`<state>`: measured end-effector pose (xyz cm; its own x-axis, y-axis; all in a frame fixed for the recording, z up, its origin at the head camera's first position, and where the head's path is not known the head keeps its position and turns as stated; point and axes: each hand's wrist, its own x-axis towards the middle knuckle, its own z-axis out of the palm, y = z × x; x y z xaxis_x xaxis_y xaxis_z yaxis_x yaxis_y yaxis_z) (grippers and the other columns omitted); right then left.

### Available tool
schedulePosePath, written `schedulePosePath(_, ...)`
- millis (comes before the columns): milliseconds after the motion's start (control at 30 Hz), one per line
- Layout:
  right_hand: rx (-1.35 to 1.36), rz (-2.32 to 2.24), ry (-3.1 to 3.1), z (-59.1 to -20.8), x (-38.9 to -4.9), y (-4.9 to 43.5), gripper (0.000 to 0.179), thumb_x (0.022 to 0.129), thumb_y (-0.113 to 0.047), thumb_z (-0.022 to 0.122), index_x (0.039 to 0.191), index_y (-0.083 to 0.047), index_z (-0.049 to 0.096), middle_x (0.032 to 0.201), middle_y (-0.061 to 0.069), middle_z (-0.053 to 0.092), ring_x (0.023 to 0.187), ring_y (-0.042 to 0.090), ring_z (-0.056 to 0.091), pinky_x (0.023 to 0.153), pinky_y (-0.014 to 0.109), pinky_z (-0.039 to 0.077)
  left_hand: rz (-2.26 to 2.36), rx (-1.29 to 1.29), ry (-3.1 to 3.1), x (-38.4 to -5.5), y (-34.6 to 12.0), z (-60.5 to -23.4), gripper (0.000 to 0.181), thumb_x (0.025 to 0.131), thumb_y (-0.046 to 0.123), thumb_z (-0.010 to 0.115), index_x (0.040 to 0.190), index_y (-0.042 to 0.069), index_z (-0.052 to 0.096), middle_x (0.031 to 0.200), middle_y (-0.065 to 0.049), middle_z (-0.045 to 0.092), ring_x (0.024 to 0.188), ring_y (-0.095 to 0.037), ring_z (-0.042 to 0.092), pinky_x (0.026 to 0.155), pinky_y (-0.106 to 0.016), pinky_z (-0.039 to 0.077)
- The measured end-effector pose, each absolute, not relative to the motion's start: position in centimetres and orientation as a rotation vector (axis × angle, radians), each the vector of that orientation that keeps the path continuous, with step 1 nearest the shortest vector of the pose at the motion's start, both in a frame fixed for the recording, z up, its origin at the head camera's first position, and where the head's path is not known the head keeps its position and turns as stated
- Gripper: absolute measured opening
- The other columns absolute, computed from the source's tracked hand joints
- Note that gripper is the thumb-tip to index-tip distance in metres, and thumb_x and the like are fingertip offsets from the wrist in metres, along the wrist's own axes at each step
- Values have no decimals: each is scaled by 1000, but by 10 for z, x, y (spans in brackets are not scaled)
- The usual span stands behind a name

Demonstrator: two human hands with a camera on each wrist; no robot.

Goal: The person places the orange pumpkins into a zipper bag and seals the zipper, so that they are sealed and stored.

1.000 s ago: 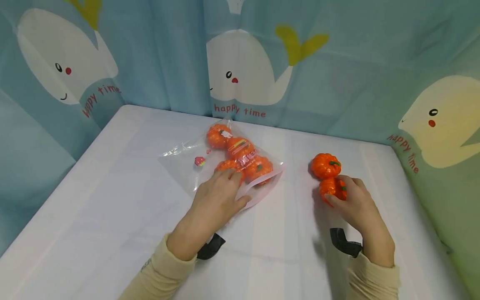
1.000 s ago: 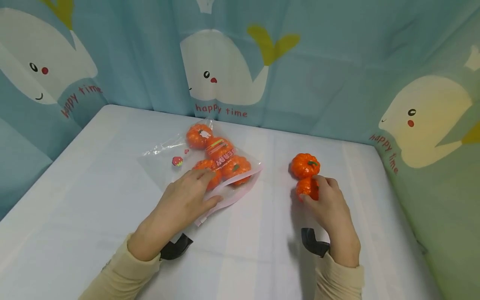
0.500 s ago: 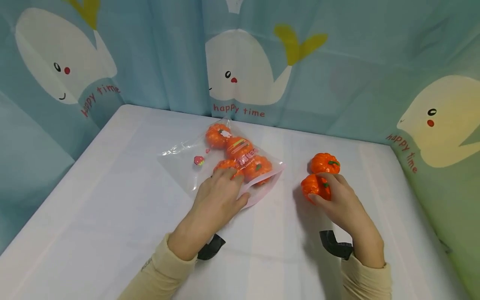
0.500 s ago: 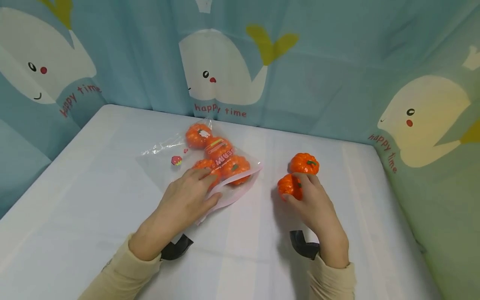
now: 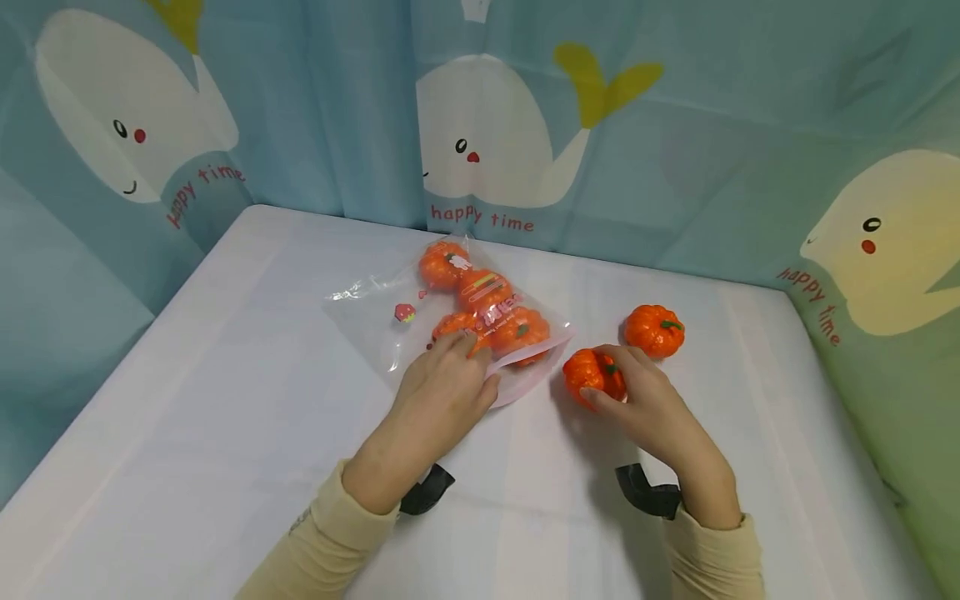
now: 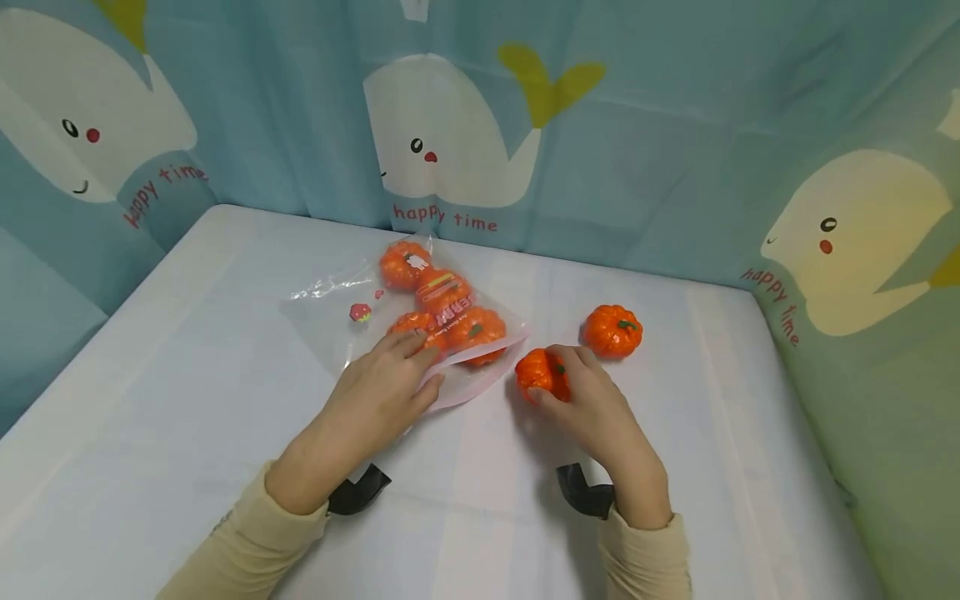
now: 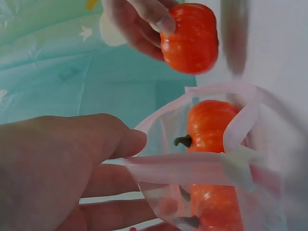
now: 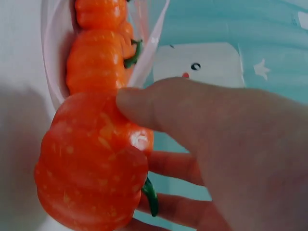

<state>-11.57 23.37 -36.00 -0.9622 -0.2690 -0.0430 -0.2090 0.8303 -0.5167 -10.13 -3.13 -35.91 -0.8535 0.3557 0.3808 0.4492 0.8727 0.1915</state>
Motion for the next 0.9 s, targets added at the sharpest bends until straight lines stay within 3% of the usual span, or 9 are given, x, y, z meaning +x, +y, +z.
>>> schedulePosePath(400, -605, -833, 2796, -373, -114, 202, 53, 89, -23, 73, 136, -10, 54, 132, 9, 57, 114, 23, 59, 99, 47, 52, -419, -575, -2809, -101, -33, -357, 21, 90, 29, 72, 92, 8, 72, 105, -9, 69, 109, -27, 64, 77, -44, 60)
schedulePosePath(900, -920, -584, 2992, -376, -107, 180, 61, 80, -21, 83, 133, -4, 57, 139, 15, 55, 125, 31, 57, 98, 45, 53, -417, -565, -2862, -103, -32, -352, 27, 90, 32, 72, 101, 7, 73, 116, -11, 69, 116, -29, 63, 80, -47, 60)
